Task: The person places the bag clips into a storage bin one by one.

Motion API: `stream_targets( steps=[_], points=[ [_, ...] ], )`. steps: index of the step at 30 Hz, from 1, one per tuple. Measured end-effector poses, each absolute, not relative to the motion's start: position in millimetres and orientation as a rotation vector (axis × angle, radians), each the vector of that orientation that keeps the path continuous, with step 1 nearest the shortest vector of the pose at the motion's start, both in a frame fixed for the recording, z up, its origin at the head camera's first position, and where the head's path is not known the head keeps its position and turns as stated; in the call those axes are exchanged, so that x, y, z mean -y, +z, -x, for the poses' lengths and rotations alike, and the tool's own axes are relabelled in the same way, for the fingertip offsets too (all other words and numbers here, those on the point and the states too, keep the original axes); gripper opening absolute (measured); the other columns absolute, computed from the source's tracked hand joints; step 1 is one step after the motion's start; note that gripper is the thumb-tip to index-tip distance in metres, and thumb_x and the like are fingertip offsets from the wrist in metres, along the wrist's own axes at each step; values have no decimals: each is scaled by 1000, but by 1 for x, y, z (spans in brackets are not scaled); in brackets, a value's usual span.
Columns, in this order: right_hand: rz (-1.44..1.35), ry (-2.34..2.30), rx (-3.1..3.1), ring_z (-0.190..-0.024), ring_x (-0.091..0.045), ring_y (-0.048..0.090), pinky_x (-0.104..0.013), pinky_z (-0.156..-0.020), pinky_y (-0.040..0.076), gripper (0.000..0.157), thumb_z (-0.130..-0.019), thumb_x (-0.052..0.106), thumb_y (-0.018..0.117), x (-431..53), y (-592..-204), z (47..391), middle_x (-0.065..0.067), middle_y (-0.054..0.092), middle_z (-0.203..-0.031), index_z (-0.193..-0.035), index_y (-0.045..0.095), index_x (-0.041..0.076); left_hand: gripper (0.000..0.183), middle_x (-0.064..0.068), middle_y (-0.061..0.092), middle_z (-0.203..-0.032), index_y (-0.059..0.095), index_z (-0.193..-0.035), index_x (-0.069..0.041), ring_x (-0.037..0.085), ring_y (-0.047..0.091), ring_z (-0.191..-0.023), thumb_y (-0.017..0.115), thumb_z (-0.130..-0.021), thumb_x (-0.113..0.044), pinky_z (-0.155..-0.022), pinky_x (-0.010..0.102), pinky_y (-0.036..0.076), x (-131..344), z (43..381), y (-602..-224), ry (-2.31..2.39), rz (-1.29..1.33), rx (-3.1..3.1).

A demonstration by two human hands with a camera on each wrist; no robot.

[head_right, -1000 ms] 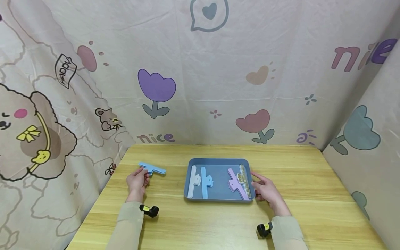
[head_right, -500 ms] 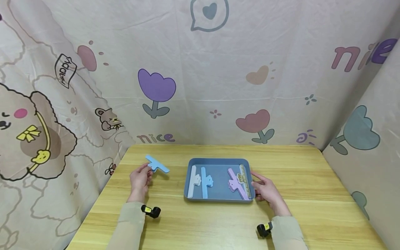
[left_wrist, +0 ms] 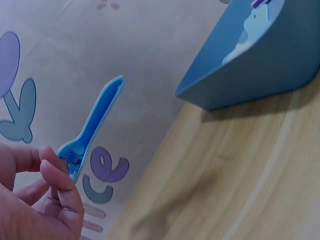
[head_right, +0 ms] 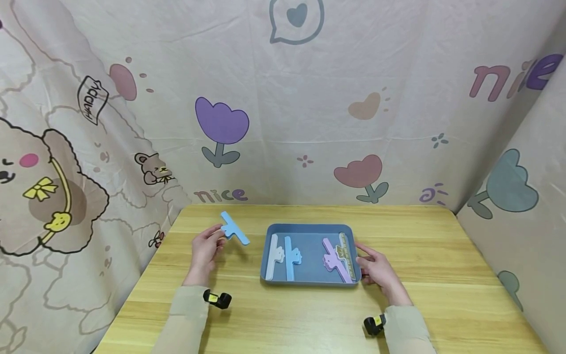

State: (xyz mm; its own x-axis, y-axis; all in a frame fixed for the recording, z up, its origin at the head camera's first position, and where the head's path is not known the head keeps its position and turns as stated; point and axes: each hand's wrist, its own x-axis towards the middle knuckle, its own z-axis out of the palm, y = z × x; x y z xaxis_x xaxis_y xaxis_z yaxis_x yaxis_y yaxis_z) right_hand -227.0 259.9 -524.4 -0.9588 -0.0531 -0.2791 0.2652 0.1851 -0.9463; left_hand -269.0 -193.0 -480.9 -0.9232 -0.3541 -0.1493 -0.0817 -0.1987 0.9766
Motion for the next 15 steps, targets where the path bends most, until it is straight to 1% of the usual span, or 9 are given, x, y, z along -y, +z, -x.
stream_targets(
  steps=[5, 11, 15],
  points=[
    [-196, -1854, -2203, -69, -19, 60, -31, -53, 49, 57, -100, 8, 52, -260, -525, 228, -17, 66, -107, -154, 33, 12, 34, 7, 66, -84, 62, -125, 5, 11, 58, -59, 60, -92, 2, -51, 19, 46, 183, 268, -475, -2255, -450, 1916],
    [-196, -1857, -2201, -70, -20, 61, -31, -53, 49, 57, -100, 8, 52, -260, -525, 228, -17, 66, -108, -154, 33, 12, 35, 9, 68, -87, 60, -127, 7, 11, 56, -59, 60, -93, 2, -51, 20, 44, 171, 267, -468, -2270, -351, 1995],
    [-200, -1859, -2201, -69, -20, 60, -31, -53, 49, 57, -100, 8, 52, -260, -525, 228, -17, 66, -107, -154, 33, 12, 33, 8, 69, -86, 62, -124, 6, 11, 56, -58, 61, -92, 2, -50, 20, 44, 160, 267, -467, -2271, -308, 2021]
  ],
)
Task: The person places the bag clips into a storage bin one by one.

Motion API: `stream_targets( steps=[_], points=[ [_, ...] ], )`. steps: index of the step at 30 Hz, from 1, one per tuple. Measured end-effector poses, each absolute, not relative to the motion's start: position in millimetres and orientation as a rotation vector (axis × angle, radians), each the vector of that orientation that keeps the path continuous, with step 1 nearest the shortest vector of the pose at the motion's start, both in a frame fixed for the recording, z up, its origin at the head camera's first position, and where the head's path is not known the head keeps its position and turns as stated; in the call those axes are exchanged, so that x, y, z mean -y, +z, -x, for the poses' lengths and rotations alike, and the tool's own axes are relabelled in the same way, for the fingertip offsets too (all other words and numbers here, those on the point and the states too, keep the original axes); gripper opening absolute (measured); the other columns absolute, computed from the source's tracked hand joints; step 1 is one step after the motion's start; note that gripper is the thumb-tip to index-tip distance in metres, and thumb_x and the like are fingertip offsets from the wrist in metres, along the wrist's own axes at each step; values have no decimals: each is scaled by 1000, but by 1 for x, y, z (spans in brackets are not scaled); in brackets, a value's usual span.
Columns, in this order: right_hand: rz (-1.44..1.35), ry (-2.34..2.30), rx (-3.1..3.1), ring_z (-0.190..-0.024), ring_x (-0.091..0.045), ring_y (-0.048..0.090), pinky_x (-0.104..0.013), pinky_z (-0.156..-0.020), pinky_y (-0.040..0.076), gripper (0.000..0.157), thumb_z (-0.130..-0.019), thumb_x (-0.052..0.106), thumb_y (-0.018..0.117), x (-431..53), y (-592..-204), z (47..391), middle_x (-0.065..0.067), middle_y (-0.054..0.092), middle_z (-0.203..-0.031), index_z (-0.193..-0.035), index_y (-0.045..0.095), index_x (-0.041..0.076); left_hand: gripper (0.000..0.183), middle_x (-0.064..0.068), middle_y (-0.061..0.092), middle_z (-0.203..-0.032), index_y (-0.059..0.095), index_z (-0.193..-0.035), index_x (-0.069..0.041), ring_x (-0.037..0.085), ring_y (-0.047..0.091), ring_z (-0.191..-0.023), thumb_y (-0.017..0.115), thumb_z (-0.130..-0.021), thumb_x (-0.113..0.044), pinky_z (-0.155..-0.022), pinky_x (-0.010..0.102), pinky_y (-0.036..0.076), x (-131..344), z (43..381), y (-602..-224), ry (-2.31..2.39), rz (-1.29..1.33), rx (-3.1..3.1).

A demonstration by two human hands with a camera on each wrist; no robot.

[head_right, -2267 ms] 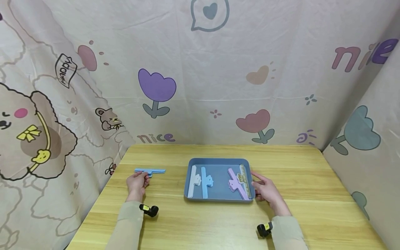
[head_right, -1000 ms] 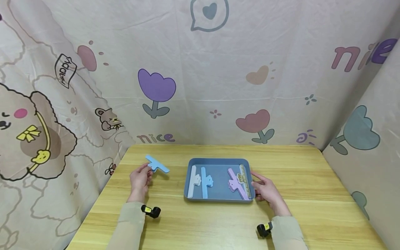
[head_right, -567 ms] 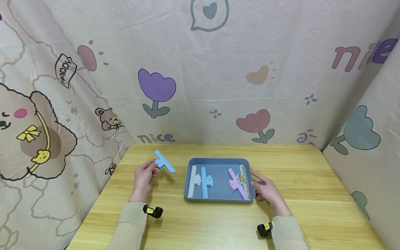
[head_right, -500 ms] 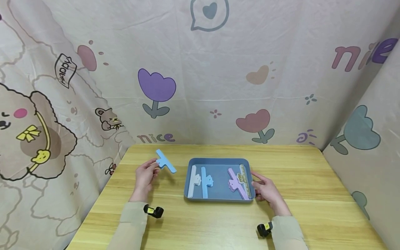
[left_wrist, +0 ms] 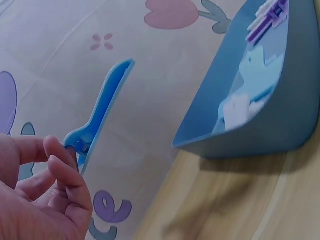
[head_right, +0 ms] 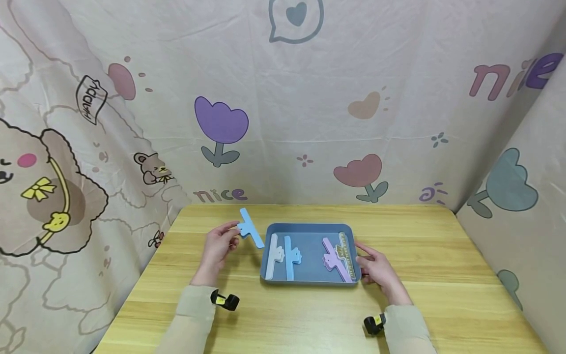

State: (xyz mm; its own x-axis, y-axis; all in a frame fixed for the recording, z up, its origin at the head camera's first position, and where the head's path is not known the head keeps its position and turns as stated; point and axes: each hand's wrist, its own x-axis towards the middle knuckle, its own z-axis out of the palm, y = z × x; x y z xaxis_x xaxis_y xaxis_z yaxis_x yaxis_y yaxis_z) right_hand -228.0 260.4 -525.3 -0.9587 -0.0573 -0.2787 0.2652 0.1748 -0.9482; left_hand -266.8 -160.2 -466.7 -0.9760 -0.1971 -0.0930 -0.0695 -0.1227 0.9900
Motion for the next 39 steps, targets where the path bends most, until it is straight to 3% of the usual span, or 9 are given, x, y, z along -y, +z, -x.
stream_targets(
  steps=[19, 39],
  points=[
    [-208, -1862, -2198, -69, -20, 60, -31, -54, 49, 57, -100, 8, 51, -260, -525, 228, -16, 66, -107, -154, 34, 12, 31, 9, 63, -83, 62, -124, 4, 12, 53, -58, 60, -93, -1, -53, 22, 44, 100, 261, -468, -2288, -124, 2253],
    [-200, -1861, -2202, -67, -19, 57, -31, -54, 49, 57, -100, 9, 52, -261, -525, 227, -15, 66, -105, -153, 34, 13, 27, 14, 68, -87, 67, -118, 2, 13, 56, -56, 63, -92, -1, -53, 26, 45, 44, 257, -488, -2187, 47, 2456]
  ],
)
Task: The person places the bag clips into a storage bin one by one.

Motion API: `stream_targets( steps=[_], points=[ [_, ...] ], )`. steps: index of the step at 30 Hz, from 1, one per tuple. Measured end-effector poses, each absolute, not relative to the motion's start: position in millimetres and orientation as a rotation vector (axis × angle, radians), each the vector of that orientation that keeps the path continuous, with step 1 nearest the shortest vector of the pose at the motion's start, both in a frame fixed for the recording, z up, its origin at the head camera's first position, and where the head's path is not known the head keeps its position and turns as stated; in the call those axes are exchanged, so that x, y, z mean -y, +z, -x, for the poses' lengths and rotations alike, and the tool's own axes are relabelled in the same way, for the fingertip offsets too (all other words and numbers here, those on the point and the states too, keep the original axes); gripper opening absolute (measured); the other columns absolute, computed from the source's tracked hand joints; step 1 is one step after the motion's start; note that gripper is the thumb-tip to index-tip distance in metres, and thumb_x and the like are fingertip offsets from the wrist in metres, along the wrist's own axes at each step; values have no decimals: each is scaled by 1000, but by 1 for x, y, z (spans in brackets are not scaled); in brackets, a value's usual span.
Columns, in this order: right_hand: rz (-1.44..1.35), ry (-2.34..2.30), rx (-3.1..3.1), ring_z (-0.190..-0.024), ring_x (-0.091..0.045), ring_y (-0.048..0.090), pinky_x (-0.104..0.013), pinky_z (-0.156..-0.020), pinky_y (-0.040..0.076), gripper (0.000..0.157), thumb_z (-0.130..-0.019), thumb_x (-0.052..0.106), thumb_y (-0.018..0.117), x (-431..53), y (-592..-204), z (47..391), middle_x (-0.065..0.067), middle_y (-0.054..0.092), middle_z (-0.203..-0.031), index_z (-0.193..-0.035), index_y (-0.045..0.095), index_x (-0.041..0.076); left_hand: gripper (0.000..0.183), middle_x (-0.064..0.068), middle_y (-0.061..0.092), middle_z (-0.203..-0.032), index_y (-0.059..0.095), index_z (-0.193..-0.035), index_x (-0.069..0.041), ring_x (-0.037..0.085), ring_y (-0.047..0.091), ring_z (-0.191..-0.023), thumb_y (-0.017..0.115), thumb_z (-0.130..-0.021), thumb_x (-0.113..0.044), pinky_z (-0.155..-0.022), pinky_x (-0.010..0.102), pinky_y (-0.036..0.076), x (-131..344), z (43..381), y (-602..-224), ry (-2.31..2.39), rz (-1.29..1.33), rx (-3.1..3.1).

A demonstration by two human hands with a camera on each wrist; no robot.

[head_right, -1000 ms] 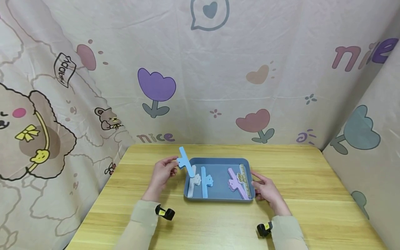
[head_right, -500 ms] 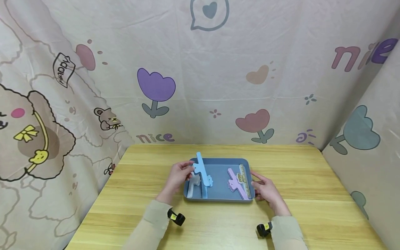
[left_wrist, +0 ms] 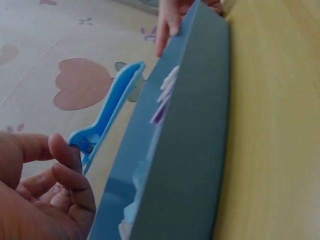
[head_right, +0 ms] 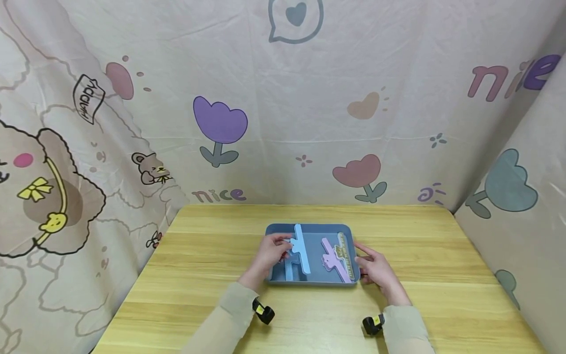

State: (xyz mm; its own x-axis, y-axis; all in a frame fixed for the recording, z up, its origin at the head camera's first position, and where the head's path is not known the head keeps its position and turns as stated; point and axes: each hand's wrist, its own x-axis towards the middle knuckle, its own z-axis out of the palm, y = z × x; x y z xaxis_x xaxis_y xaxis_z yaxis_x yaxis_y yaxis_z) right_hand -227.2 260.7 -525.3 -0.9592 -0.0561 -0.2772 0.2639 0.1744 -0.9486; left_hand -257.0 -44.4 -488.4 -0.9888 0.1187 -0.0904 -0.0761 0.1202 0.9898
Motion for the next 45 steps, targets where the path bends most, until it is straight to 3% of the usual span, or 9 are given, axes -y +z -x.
stream_targets(
  steps=[7, 14, 21, 29, 39, 45],
  points=[
    [-210, -1862, -2205, -68, -19, 59, -31, -54, 50, 57, -100, 8, 51, -261, -526, 227, -17, 65, -110, -153, 34, 13, 24, 6, 66, -80, 68, -113, 3, 19, 58, -57, 65, -89, 1, -67, 42, 55, 29, 255, -497, 1914, -64, -2276],
    [-217, -1850, -2210, -70, -20, 60, -32, -55, 50, 56, -100, 9, 52, -261, -526, 227, -17, 65, -110, -153, 34, 14, 23, 6, 64, -80, 67, -115, -1, 17, 63, -59, 64, -93, -4, -57, 29, 50, 21, 254, -501, 1841, -24, -2278],
    [-202, -1855, -2201, -68, -19, 57, -31, -54, 49, 57, -100, 9, 52, -261, -526, 227, -16, 66, -106, -154, 33, 13, 26, 6, 63, -81, 65, -118, 0, 17, 65, -61, 63, -93, -4, -59, 31, 52, 18, 255, -504, 1841, -28, -2255],
    [-191, -1867, -2180, -64, -16, 52, -30, -53, 48, 58, -100, 8, 52, -261, -526, 228, -14, 64, -98, -154, 32, 14, 26, 4, 63, -75, 66, -118, 1, 16, 65, -59, 63, -92, -2, -53, 24, 49, 11, 256, -505, 1787, -39, -2297],
    [-180, -1878, -2173, -68, -18, 59, -31, -54, 49, 58, -100, 8, 51, -261, -525, 228, -16, 66, -105, -154, 31, 11, 26, 9, 66, -86, 64, -120, 3, 17, 67, -64, 62, -94, -1, -65, 34, 56, 14, 257, -504, 1770, -43, -2282],
    [-182, -1883, -2178, -70, -19, 62, -31, -54, 51, 57, -100, 9, 52, -261, -526, 227, -19, 66, -111, -154, 32, 11, 32, 8, 66, -94, 61, -126, 4, 17, 67, -67, 61, -95, -4, -66, 34, 56, 21, 255, -501, 1770, -55, -2292]
  ],
)
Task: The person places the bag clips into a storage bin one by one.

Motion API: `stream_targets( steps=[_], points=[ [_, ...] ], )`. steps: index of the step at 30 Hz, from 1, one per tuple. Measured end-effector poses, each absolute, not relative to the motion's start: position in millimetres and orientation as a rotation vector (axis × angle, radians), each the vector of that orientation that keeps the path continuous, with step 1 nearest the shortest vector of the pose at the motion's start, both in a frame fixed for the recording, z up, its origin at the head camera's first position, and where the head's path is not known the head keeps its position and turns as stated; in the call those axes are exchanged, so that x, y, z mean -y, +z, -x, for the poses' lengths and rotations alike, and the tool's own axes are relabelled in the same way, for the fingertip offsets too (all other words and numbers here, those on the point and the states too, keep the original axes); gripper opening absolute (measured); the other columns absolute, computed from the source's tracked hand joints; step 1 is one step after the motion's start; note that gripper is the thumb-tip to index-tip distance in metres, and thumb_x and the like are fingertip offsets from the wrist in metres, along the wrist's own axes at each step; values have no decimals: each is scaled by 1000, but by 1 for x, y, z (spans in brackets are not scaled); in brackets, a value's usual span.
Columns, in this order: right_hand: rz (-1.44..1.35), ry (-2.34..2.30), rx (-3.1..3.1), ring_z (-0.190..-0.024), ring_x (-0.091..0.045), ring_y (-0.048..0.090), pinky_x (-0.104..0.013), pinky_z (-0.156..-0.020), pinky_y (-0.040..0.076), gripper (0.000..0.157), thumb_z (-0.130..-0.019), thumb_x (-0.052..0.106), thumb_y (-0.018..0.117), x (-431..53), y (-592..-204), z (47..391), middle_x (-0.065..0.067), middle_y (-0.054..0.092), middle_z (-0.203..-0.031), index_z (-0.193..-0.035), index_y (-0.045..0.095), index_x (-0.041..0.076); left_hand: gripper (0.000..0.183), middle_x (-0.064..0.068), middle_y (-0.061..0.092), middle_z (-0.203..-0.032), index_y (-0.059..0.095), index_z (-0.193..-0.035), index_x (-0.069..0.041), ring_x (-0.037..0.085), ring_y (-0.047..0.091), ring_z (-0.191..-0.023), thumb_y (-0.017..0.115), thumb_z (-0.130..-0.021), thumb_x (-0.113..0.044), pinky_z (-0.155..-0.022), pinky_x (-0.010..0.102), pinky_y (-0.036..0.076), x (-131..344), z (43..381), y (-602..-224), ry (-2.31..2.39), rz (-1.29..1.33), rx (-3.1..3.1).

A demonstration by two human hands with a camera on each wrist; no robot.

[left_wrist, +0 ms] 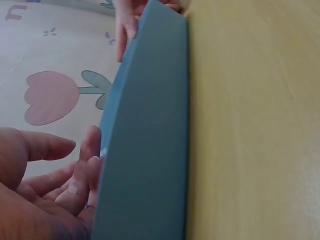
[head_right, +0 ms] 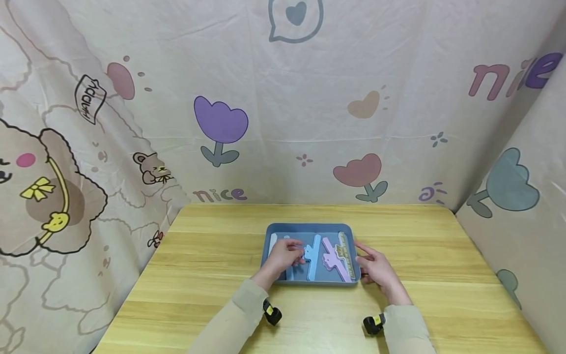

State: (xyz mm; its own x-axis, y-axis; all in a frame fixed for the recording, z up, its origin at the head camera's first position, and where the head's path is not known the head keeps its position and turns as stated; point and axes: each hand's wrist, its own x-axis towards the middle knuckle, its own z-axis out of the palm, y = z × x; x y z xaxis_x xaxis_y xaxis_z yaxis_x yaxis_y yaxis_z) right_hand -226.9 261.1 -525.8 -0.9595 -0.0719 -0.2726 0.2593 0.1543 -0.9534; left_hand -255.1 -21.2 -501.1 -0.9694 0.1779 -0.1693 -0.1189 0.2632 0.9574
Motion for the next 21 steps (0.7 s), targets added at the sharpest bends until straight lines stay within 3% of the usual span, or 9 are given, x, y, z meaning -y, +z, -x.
stream_targets(
  steps=[8, 15, 21],
  points=[
    [-201, -1869, -2203, -72, -20, 64, -32, -54, 53, 57, -100, 7, 52, -259, -527, 227, -23, 63, -117, -153, 34, 11, 32, 16, 67, -99, 61, -124, 6, 20, 68, -70, 62, -93, -4, -67, 38, 56, 38, 254, -491, 1863, -53, -2289],
    [-133, -1826, -2281, -74, -23, 65, -34, -54, 53, 56, -100, 5, 50, -258, -525, 226, -29, 58, -121, -152, 33, 5, 27, 8, 62, -92, 63, -120, 2, 19, 66, -68, 61, -95, -6, -70, 45, 56, 58, 253, -479, 1879, -55, -2356],
    [-65, -1686, -2437, -71, -22, 61, -34, -52, 52, 54, -98, 2, 52, -257, -520, 226, -31, 57, -118, -149, 36, 0, 24, 8, 62, -92, 64, -117, 0, 17, 64, -67, 62, -95, -8, -66, 40, 56, 81, 253, -473, 1826, -93, -2482]
  ],
)
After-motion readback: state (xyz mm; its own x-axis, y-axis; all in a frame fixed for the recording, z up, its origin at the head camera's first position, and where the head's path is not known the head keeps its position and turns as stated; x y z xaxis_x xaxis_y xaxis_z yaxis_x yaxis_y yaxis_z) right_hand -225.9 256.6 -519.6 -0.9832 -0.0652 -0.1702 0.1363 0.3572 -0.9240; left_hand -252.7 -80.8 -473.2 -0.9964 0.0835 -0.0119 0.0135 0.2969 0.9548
